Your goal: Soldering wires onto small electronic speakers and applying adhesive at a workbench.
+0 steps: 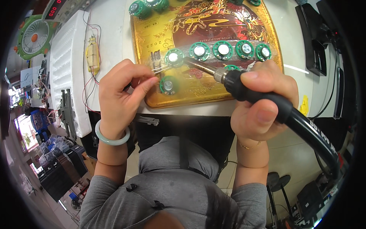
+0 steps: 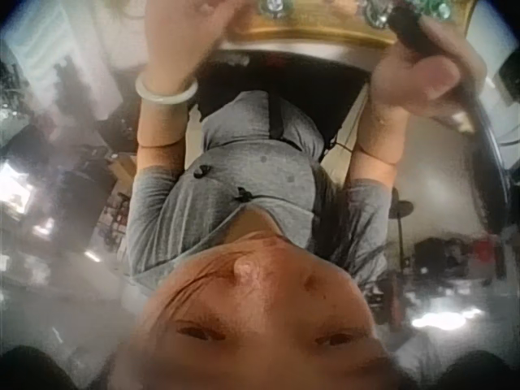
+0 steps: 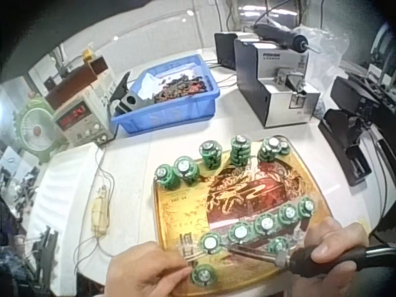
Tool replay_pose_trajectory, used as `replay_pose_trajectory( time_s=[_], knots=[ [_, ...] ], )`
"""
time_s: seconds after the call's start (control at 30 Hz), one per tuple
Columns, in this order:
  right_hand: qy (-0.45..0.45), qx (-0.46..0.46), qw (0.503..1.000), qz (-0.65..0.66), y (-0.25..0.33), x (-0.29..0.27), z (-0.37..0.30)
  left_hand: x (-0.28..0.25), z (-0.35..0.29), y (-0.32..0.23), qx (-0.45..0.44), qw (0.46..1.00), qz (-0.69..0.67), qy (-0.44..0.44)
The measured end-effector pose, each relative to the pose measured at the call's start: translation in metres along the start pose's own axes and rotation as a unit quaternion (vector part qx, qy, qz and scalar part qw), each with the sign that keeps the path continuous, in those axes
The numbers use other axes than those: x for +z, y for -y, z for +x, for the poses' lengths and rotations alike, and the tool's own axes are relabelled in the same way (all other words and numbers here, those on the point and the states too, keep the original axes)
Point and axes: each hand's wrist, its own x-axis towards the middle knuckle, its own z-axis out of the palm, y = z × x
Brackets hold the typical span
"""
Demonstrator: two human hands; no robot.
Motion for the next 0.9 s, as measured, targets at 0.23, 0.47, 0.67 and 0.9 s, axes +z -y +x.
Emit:
replay_pose_trajectory(
  time_s=[0.23,0.47,0.67,0.9],
  knots=[
    [-0.011,0.014,1.0,0.012,0.0,-0.002,0.002,0.005,0.0,0.003,0.029,0.998,0.026,-0.053],
    [0.03,-0.013,0.999,0.002,-0.001,0.0,0.001,0.011,-0.001,-0.005,-0.006,0.998,-0.031,-0.051],
    [0.064,-0.004,0.998,0.02,-0.001,-0.003,0.003,0.016,-0.002,-0.003,0.009,0.998,-0.016,-0.057],
    [0.065,0.009,0.998,0.015,-0.004,-0.002,0.001,0.018,-0.002,-0.001,0.015,0.998,-0.019,-0.056]
  ],
)
